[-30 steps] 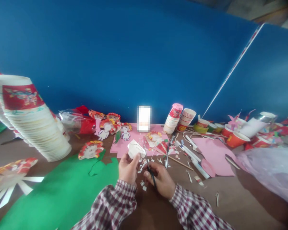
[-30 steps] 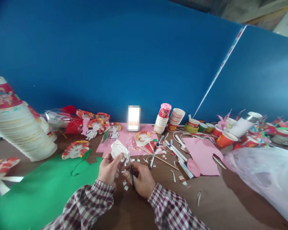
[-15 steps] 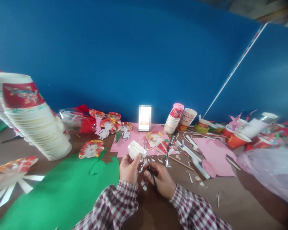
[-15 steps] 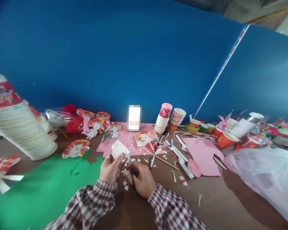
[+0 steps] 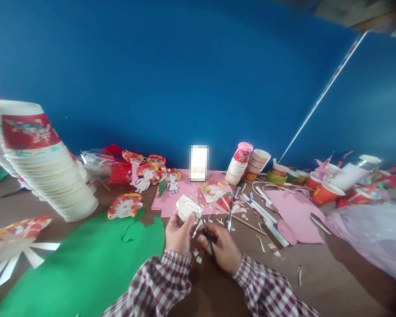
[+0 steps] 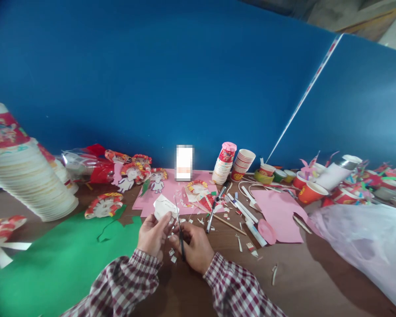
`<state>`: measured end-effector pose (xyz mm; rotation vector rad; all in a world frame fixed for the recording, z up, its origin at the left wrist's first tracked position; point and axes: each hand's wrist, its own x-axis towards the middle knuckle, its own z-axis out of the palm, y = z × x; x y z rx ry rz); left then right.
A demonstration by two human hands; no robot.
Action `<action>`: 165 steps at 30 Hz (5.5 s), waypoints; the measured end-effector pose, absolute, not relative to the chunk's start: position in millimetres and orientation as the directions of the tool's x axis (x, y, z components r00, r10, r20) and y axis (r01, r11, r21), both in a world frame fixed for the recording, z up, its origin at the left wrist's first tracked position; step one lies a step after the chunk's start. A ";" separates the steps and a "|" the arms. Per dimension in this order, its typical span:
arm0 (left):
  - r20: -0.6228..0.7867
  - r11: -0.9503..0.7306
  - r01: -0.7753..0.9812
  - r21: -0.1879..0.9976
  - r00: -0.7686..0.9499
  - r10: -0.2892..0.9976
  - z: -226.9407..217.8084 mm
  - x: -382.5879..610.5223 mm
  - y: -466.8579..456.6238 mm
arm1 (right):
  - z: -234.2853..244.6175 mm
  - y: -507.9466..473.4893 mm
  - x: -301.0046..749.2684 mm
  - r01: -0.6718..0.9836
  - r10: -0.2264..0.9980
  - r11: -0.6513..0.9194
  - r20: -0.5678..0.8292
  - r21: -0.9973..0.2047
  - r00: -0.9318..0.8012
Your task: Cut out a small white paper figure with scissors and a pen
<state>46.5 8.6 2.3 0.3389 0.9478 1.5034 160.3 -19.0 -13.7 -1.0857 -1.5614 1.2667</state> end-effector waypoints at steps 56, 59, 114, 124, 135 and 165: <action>-0.322 0.114 -0.726 0.678 -0.154 0.934 -5.9 48.3 9.7 | -6.5 -20.3 160.3 0.153 0.957 0.177 0.134 -0.972 -0.258; -0.327 0.114 -0.729 0.675 -0.158 0.932 -5.2 48.7 9.4 | -7.0 -20.4 160.6 0.175 0.955 0.192 0.144 -0.966 -0.258; -0.314 0.151 -0.637 0.756 -0.150 0.938 -3.0 43.2 12.9 | -6.1 -19.8 172.0 0.274 0.959 0.103 0.022 -0.956 -0.283; -0.270 0.137 -0.658 0.741 -0.104 0.957 -9.0 40.5 16.9 | -9.0 -18.4 177.9 0.345 0.952 0.109 -0.002 -0.932 -0.307; -0.268 0.148 -0.649 0.747 -0.090 0.959 -8.6 37.5 19.2 | -7.1 -16.8 180.6 0.396 0.943 0.134 -0.006 -0.909 -0.333; -0.175 0.125 -0.609 0.783 -0.022 0.984 -6.1 29.9 23.2 | 1.0 -17.8 183.3 0.423 0.934 0.141 -0.022 -0.895 -0.357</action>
